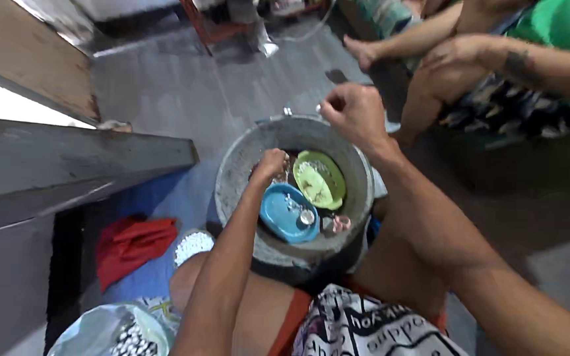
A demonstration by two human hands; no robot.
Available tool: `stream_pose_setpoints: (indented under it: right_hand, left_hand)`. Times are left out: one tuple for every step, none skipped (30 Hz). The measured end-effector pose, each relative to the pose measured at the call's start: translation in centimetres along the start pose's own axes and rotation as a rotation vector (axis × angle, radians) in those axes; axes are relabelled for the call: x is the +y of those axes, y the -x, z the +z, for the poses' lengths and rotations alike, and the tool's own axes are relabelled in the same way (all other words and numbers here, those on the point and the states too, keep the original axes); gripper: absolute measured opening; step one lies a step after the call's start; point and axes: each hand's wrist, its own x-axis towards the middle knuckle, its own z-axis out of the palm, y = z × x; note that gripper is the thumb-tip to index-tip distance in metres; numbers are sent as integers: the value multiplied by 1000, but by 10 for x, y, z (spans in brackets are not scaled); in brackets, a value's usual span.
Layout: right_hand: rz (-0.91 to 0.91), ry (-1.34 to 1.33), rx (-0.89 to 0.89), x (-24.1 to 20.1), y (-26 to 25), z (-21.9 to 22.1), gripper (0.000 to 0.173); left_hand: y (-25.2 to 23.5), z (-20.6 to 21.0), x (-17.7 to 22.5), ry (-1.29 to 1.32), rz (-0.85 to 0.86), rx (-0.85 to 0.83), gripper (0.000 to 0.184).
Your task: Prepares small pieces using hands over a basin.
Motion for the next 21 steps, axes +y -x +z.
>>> stream_pose_setpoints:
  right_hand:
    - [9,3,-13,0,-1,1,20]
    - [20,2,-35,0,-1,1,20]
    - [28,4,-52,-1,-2,1,19]
    - [34,6,-63,0,-3,2,19]
    - [42,10,-74,0,-3,4,19]
    - [46,15,-83,0,-4,4,19]
    - [48,17,-93,-1,-5,5,18]
    - [51,22,-104,-1,-5,5,18]
    - [52,22,-115,-2,-5,5,18]
    - [52,21,-131,-2,-5,5,18]
    - [48,18,-146,-2,-4,6,17]
    - [41,11,-163,-1,-4,7,17]
    - [24,-7,-180,0,-4,7,17]
    - [0,-37,-195,2,-5,6,17]
    - [-25,-76,-204,3,-5,5,17]
    - [-45,-112,-209,4,-5,4,16]
    - [-63,-145,-210,5,-6,3,16]
    - [-76,-178,-214,5,-5,2,16]
    - [-90,-209,-217,5,-5,2,16]
    - [-106,-240,-217,5,-5,2,16]
    - [-122,-272,-219,4,-4,3,15]
  left_hand:
    - [-8,13,-13,107,-95,-31,28]
    - [-14,26,-26,173,-157,-70,23]
    - [-17,36,-37,202,-197,-110,20]
    - [-19,46,-46,196,-215,-131,19]
    - [-21,54,-52,177,-222,-137,20]
    - [-22,60,-53,159,-219,-129,21]
    - [-23,63,-52,162,-202,-122,22]
    - [-25,65,-48,190,-172,-110,25]
    - [-26,64,-44,219,-130,-100,29]
    - [-27,59,-39,223,-97,-113,40]
    - [-28,53,-33,185,-81,-111,57]
    - [-27,46,-26,144,-55,-94,68]
    - [-26,39,-18,115,-6,-43,65]
    - [-22,31,-6,123,57,31,51]
    - [-17,21,5,150,129,104,37]
    - [-8,10,18,202,216,145,28]
    - [3,-1,32,274,308,162,23]
    - [16,-12,46,332,388,164,21]
    - [30,-21,58,358,461,160,21]
    - [43,-29,68,349,530,151,23]
    - [54,-35,76,312,593,141,26]
